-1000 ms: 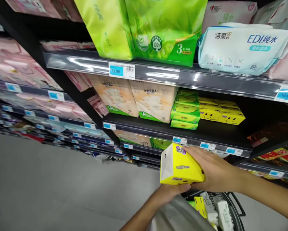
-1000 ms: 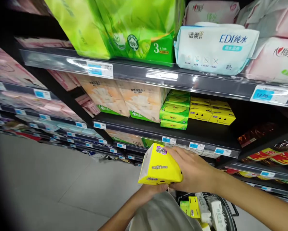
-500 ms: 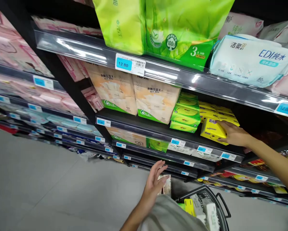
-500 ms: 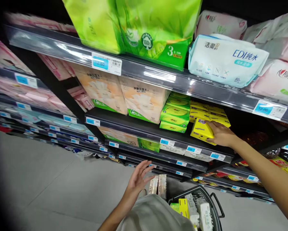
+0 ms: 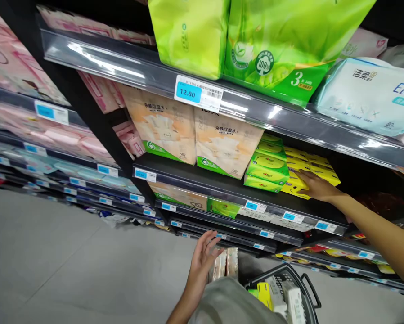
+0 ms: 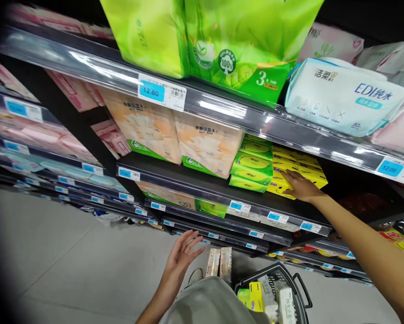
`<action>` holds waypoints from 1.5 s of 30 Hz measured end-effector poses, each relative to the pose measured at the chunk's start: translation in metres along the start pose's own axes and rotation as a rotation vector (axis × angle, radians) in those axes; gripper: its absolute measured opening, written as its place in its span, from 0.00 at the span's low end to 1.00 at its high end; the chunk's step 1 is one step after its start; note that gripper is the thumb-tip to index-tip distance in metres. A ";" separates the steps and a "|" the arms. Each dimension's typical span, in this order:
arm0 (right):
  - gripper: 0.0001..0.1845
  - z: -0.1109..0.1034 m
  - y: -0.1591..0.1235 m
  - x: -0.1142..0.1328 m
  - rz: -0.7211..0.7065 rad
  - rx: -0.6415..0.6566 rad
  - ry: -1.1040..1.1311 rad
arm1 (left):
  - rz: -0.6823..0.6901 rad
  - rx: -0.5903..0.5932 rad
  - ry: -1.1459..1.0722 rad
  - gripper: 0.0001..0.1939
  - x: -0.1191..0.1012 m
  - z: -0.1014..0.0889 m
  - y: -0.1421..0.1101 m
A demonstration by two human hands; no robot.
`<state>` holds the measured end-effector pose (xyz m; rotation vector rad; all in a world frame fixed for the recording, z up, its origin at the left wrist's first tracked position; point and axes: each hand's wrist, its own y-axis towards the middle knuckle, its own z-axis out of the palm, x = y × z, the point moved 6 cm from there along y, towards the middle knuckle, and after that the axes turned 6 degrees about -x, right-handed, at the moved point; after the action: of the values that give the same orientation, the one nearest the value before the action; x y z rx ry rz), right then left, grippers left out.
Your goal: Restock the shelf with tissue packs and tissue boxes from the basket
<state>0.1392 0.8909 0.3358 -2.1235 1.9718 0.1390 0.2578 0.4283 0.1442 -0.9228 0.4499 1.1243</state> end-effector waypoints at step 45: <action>0.15 0.061 -0.236 0.064 0.156 -0.501 0.259 | -0.232 -0.055 0.269 0.27 0.074 0.014 -0.099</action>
<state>0.3845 0.8574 0.2884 -2.3739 2.4649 0.4497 0.3757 0.4685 0.1381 -1.1506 0.5174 0.8077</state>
